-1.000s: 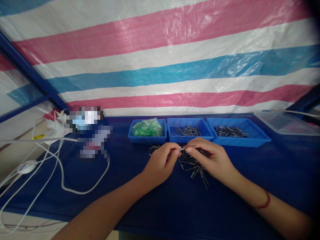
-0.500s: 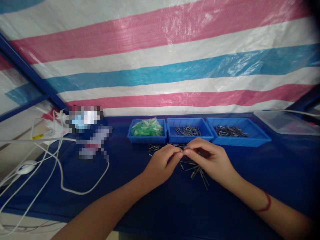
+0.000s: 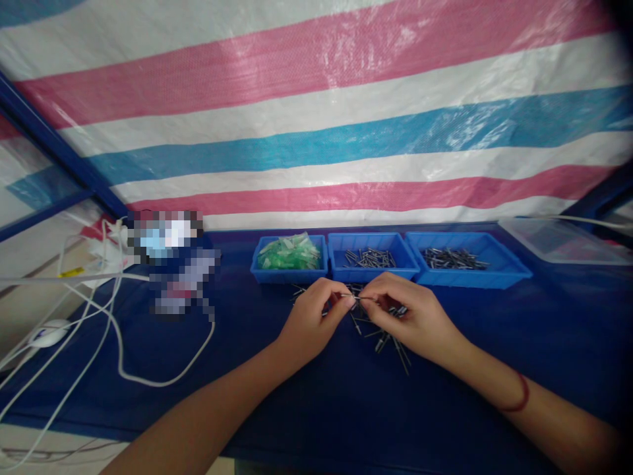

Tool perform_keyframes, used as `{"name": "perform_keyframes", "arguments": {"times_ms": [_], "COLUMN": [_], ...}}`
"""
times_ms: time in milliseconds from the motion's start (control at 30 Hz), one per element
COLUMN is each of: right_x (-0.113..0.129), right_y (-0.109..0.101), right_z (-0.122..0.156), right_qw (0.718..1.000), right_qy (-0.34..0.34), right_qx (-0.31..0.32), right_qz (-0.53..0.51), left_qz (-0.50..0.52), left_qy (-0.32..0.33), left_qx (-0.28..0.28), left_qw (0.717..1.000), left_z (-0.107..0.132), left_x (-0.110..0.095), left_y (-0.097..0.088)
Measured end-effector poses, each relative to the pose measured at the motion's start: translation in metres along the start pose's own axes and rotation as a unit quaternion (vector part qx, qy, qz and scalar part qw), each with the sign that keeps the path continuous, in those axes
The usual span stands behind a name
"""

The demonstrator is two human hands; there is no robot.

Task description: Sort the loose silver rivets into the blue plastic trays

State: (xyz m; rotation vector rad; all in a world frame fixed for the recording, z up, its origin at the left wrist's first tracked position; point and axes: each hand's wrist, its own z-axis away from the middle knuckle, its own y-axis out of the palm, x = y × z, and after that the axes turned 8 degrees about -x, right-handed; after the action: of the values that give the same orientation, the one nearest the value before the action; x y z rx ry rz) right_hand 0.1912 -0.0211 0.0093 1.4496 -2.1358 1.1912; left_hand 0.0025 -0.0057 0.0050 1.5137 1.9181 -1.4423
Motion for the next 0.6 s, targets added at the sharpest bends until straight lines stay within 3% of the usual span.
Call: {"name": "perform_keyframes", "arguments": {"times_ms": [100, 200, 300, 433, 600], "right_x": [-0.002, -0.014, -0.036, -0.068, -0.093], "right_y": [-0.009, -0.032, -0.066, -0.103, -0.109], "right_z": [-0.005, -0.013, -0.019, -0.014, -0.005], "right_qw": [0.999, 0.990, 0.947, 0.897, 0.892], "right_qy": [-0.030, -0.005, 0.066, 0.089, 0.048], "right_qx": [0.007, -0.061, -0.161, -0.215, -0.232], "right_qz": [0.032, 0.127, 0.270, 0.376, 0.385], "left_qz": [-0.030, -0.109, -0.195, -0.257, -0.288], "left_qy": [0.014, 0.046, 0.067, 0.083, 0.085], "left_qx": [0.013, 0.038, 0.071, 0.111, 0.126], "left_qw": [0.999, 0.992, 0.976, 0.956, 0.945], "left_z": [0.000, 0.000, 0.002, 0.004, 0.003], "left_x": [-0.001, 0.000, 0.001, 0.004, 0.005], "left_y": [-0.001, -0.002, -0.002, -0.001, 0.000]}}
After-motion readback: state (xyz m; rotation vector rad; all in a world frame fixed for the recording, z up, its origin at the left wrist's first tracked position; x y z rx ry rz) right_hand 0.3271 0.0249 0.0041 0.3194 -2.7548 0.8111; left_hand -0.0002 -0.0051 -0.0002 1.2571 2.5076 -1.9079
